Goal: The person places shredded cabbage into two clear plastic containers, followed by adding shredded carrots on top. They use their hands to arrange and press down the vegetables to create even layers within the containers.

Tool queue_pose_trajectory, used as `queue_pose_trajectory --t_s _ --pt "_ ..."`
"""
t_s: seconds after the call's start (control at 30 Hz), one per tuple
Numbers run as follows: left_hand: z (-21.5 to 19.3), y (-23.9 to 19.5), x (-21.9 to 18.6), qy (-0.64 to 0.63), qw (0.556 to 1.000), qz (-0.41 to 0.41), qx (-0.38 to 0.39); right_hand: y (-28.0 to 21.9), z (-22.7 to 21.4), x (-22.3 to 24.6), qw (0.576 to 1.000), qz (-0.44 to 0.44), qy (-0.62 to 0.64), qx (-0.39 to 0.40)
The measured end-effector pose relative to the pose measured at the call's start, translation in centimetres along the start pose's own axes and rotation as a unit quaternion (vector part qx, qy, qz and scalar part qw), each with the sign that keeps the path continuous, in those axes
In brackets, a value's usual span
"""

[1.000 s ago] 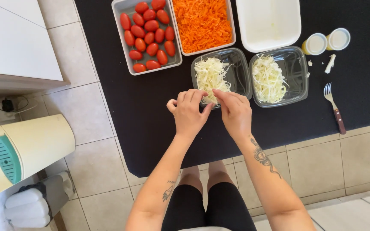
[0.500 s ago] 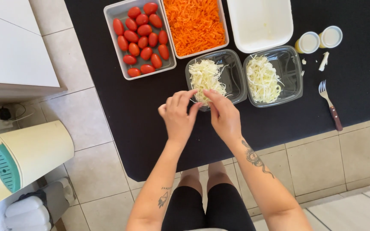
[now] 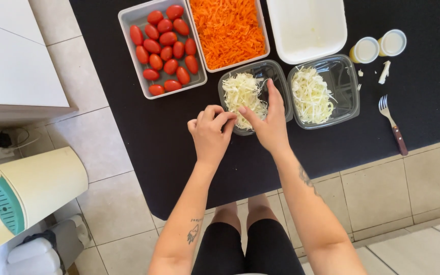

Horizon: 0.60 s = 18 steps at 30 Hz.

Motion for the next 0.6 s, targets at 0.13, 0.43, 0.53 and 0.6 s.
queue_pose_trajectory --t_s 0.13,0.43,0.53,0.6 --pt "-0.2 1.2 0.1 -0.06 0.997 -0.009 0.043 2.8 0.6 -1.4 0.999 0.029 0.01 0.026" --pt "0.1 1.3 0.8 -0.214 0.97 -0.04 0.107 3.5 2.7 -1.8 0.998 0.059 0.005 -0.005" --pt "0.2 1.4 1.0 -0.191 0.977 -0.027 0.095 3.5 3.0 -1.5 0.998 0.055 0.001 -0.017" --pt "0.2 1.6 1.2 -0.155 0.983 -0.028 0.096 3.6 2.7 -1.3 0.998 0.063 0.003 -0.017"
Point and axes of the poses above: each hand's wrist, its own y-axis towards the middle knuckle, its own z-axis out of the palm, x = y × z, the point moved 1 cm from there along y, towards the middle knuckle, and after that the axes turned 15 degrees about x, right-handed, at the moved point
